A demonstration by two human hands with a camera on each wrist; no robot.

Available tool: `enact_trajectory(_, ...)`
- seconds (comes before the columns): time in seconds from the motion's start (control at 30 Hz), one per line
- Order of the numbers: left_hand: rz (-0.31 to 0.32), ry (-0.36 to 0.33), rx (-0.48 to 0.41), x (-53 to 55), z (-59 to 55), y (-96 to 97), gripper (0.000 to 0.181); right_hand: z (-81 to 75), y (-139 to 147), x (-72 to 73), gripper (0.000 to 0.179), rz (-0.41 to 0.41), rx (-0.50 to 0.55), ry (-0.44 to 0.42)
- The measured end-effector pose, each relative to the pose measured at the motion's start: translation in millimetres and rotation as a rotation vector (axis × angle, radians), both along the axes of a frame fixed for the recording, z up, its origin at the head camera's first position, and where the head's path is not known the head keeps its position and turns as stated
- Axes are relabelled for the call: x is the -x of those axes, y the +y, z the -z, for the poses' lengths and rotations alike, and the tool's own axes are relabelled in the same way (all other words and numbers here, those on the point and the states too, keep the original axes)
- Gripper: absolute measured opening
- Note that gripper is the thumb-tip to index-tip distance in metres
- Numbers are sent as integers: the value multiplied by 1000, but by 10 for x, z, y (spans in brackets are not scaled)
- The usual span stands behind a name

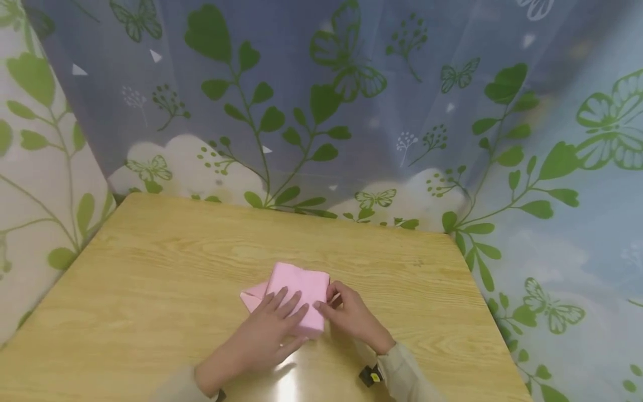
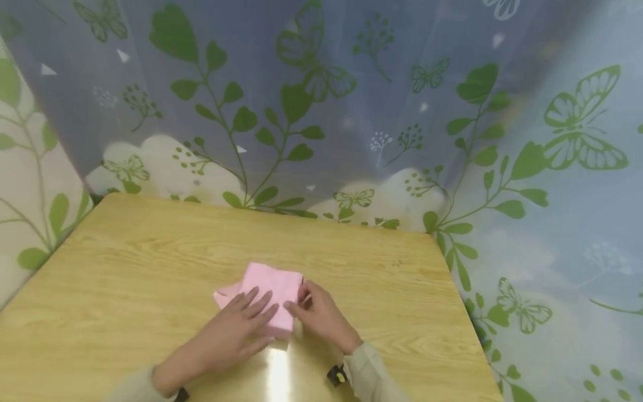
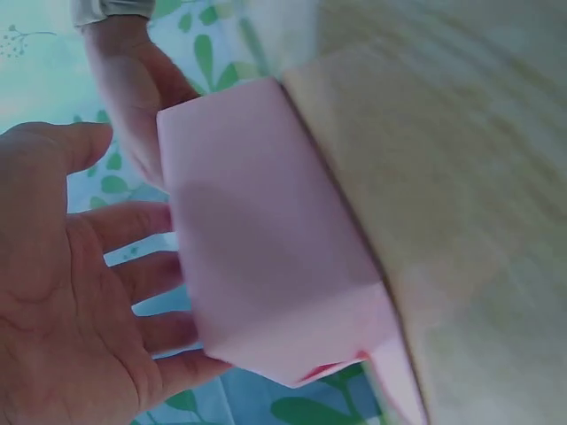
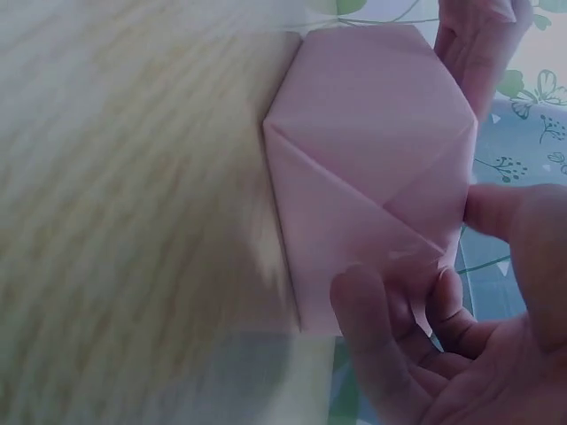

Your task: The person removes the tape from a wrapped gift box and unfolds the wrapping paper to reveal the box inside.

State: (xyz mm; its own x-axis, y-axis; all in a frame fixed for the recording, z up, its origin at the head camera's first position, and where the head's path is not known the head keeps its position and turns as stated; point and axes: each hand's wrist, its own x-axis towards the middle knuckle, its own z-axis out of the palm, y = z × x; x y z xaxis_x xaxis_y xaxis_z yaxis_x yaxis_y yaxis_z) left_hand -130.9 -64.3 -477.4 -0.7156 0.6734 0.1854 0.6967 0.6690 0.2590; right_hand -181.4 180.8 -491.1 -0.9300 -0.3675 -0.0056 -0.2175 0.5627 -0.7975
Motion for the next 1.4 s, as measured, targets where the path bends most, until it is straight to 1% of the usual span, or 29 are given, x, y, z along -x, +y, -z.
enact_trajectory(0.13,22,53,18,-1,-46,44,53,30,-4,32,17,36,7,30)
enact_trajectory(0.23,34,95,8,17,-50,62,48,58,9,40,14,55,2,49)
enact_trajectory(0.27,31,96,-5,32,-46,61,46,64,12,45,14,58,-1,58)
enact_trajectory(0.33,17,81,-36,73,-31,57,47,67,13,53,15,65,-10,86)
enact_trajectory(0.47,-6,29,-86,187,19,68,55,75,17,76,23,95,-69,198)
enact_trajectory(0.57,-12,4,-74,247,67,79,60,77,15,77,27,108,-121,259)
enact_trajectory(0.67,-11,-30,-54,265,97,83,61,76,5,61,28,114,-163,283)
enact_trajectory(0.73,-9,-48,-46,276,105,93,61,76,5,63,28,125,-192,299)
enact_trajectory(0.9,-8,-55,-57,329,78,123,60,76,16,117,27,135,-240,364)
enact_trajectory(0.97,-10,-58,-63,335,75,126,60,78,22,127,26,130,-243,369)
enact_trajectory(1.07,-15,-70,-57,338,82,130,61,67,40,133,27,121,-231,338)
enact_trajectory(1.2,-16,-85,-63,343,78,124,61,13,59,144,33,116,-193,284)
enact_trajectory(1.33,-15,-93,-66,341,54,125,61,-23,69,156,37,142,-153,292)
enact_trajectory(1.4,-18,-82,-54,339,37,125,61,-33,61,160,38,148,-127,291)
